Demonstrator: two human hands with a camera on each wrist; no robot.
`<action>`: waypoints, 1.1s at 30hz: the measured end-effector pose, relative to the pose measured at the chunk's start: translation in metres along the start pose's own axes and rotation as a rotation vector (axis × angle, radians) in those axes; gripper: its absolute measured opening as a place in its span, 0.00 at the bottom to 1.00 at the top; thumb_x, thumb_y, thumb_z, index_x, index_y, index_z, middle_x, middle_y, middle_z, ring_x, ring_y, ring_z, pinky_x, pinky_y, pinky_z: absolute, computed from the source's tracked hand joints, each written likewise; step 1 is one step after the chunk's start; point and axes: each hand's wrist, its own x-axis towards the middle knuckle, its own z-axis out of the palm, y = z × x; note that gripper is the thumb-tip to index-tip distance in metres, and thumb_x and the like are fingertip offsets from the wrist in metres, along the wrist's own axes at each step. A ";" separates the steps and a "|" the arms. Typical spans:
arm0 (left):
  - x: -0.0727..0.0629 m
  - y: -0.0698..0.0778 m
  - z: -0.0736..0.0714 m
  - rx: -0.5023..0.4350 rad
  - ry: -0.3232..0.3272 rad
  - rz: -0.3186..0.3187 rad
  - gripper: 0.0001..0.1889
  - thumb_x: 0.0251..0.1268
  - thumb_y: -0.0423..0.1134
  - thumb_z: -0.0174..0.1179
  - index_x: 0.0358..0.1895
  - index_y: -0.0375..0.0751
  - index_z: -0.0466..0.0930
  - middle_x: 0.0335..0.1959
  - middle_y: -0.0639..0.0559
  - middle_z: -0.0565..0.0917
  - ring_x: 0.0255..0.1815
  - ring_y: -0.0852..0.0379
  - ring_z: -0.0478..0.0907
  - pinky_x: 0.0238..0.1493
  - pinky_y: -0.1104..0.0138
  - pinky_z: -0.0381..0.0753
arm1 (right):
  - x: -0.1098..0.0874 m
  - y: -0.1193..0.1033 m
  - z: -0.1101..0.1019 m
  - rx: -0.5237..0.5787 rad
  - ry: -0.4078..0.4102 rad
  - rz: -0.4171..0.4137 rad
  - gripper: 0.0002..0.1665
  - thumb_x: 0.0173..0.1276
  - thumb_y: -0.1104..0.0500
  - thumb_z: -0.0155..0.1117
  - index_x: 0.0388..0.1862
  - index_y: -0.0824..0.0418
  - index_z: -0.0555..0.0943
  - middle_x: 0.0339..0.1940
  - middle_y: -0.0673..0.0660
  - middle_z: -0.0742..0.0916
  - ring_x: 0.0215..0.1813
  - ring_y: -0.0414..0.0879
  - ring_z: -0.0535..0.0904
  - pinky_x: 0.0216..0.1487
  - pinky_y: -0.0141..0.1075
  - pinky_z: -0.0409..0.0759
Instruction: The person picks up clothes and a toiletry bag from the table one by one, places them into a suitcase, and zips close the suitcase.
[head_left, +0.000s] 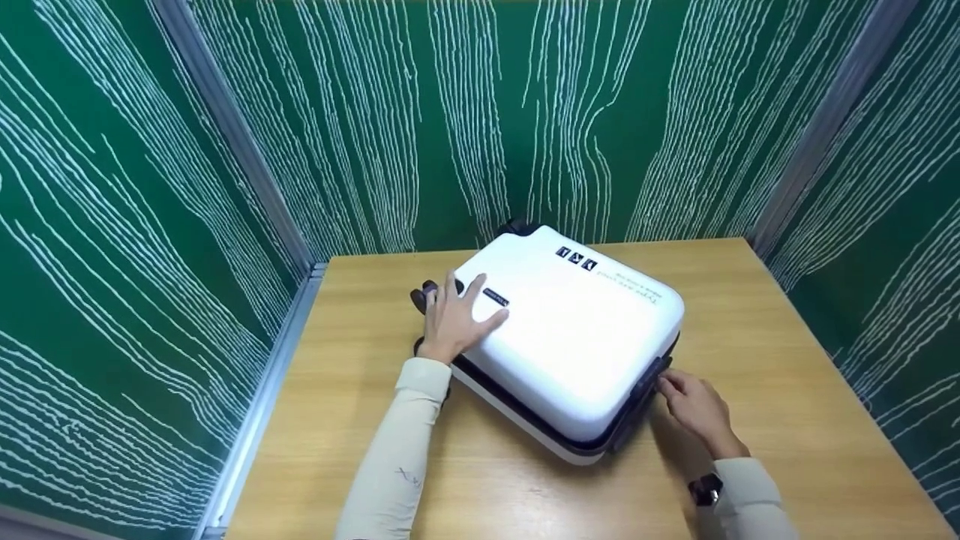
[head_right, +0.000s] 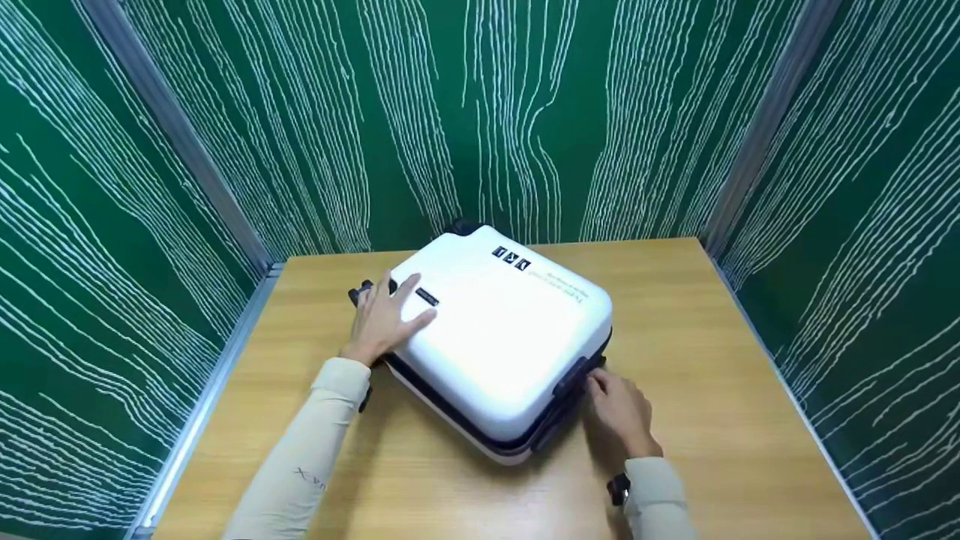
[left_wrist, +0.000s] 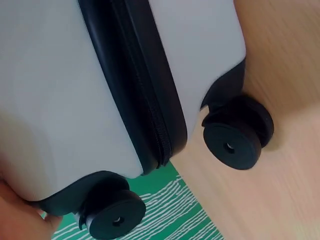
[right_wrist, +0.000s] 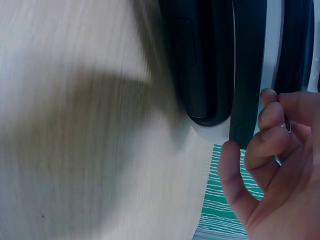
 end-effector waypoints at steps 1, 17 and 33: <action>-0.002 0.000 0.000 0.002 -0.006 -0.006 0.52 0.56 0.87 0.36 0.81 0.66 0.55 0.82 0.32 0.53 0.80 0.33 0.59 0.80 0.39 0.51 | 0.001 0.000 0.000 0.001 0.001 0.002 0.18 0.81 0.49 0.51 0.55 0.53 0.85 0.45 0.59 0.90 0.47 0.60 0.85 0.42 0.57 0.78; -0.053 0.001 -0.012 0.060 -0.079 0.043 0.73 0.21 0.97 0.47 0.83 0.71 0.45 0.84 0.29 0.42 0.77 0.30 0.60 0.79 0.40 0.57 | 0.039 0.010 -0.007 0.059 -0.020 0.027 0.20 0.82 0.50 0.46 0.39 0.58 0.81 0.25 0.53 0.81 0.27 0.47 0.73 0.28 0.39 0.67; -0.071 0.014 -0.004 0.114 0.038 0.036 0.71 0.23 0.97 0.45 0.82 0.70 0.51 0.84 0.34 0.48 0.74 0.28 0.65 0.72 0.35 0.66 | 0.041 0.012 -0.008 0.067 -0.059 0.016 0.19 0.84 0.51 0.44 0.45 0.59 0.81 0.27 0.57 0.84 0.27 0.49 0.77 0.27 0.38 0.69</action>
